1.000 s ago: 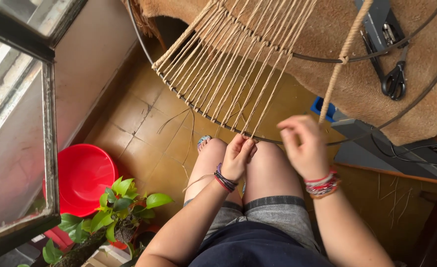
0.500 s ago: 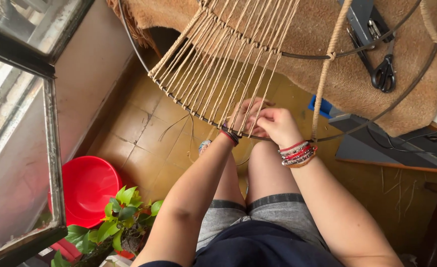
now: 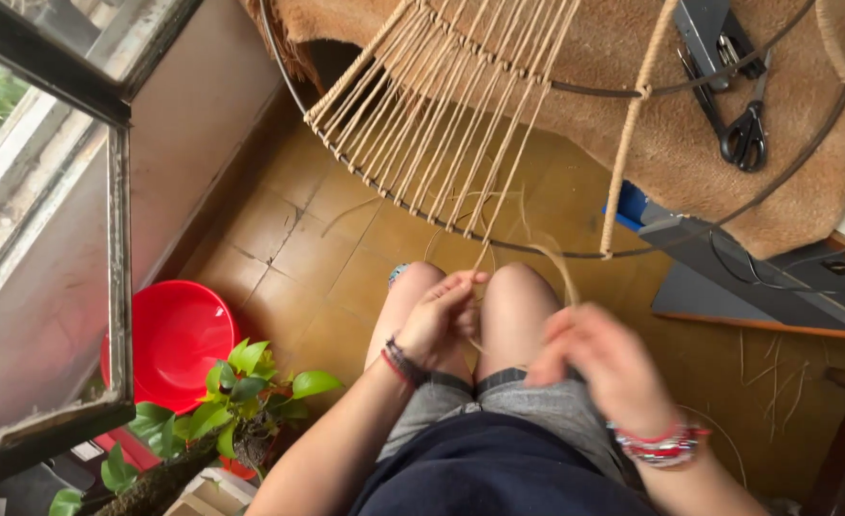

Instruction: Weaving twine around a metal frame to create a furniture piece

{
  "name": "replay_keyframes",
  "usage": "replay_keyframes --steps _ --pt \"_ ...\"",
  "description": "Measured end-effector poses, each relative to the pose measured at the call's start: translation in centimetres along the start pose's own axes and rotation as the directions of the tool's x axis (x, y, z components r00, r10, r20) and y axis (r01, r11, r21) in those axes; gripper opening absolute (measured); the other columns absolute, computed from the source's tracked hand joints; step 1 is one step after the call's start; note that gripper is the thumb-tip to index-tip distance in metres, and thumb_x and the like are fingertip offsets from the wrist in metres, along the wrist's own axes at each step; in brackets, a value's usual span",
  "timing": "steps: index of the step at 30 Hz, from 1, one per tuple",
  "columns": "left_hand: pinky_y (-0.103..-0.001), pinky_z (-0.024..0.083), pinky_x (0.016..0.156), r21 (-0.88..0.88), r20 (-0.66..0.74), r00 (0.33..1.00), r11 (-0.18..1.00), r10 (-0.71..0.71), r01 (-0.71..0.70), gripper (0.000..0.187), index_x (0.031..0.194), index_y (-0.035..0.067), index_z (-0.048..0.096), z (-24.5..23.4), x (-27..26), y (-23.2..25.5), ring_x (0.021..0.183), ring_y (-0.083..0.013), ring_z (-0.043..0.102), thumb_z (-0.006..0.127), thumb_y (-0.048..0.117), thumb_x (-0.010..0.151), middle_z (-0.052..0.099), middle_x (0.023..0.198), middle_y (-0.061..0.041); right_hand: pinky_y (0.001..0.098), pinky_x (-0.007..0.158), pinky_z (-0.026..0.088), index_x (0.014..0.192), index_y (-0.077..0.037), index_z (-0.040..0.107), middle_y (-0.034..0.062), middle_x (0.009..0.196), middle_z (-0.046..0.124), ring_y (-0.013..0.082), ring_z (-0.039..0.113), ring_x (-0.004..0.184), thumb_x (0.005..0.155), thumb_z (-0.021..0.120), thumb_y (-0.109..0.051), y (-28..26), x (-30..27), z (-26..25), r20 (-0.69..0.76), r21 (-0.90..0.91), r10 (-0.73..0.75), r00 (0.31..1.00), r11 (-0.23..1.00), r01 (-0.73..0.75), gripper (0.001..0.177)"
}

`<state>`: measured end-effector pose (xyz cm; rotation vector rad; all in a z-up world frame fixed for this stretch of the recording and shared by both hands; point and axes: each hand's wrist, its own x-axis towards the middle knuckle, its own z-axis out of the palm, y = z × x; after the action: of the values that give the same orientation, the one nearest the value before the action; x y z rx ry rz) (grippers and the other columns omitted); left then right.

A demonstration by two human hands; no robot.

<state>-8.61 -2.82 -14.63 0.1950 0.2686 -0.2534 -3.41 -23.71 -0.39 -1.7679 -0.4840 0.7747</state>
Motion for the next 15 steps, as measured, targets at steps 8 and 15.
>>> replay_keyframes --steps 8,15 --pt "-0.020 0.028 0.027 0.593 -0.185 0.964 0.804 0.193 -0.048 0.061 0.056 0.009 0.051 -8.6 2.6 -5.0 0.028 -0.0110 0.038 0.055 0.042 0.108 0.037 0.040 -0.002 0.0448 0.089 0.057 0.096 -0.025 0.078 0.0023 0.095 0.080 0.0302 0.073 0.101 0.099 0.051 -0.038 7.2 0.7 1.8 0.212 -0.833 0.437 0.874 0.548 -0.072 0.030" --pt "-0.042 0.054 0.057 0.967 -0.010 0.953 -0.239 0.302 0.086 0.049 0.064 0.004 0.063 -3.2 0.2 -0.3 0.060 -0.0382 0.068 0.079 0.049 0.078 0.065 0.056 -0.017 0.0459 0.112 0.037 0.144 -0.001 0.048 0.0268 0.142 0.059 0.0344 0.054 0.134 0.102 0.052 -0.022 8.8 1.5 1.8 0.004 0.376 -0.306 0.952 0.882 0.282 0.047"
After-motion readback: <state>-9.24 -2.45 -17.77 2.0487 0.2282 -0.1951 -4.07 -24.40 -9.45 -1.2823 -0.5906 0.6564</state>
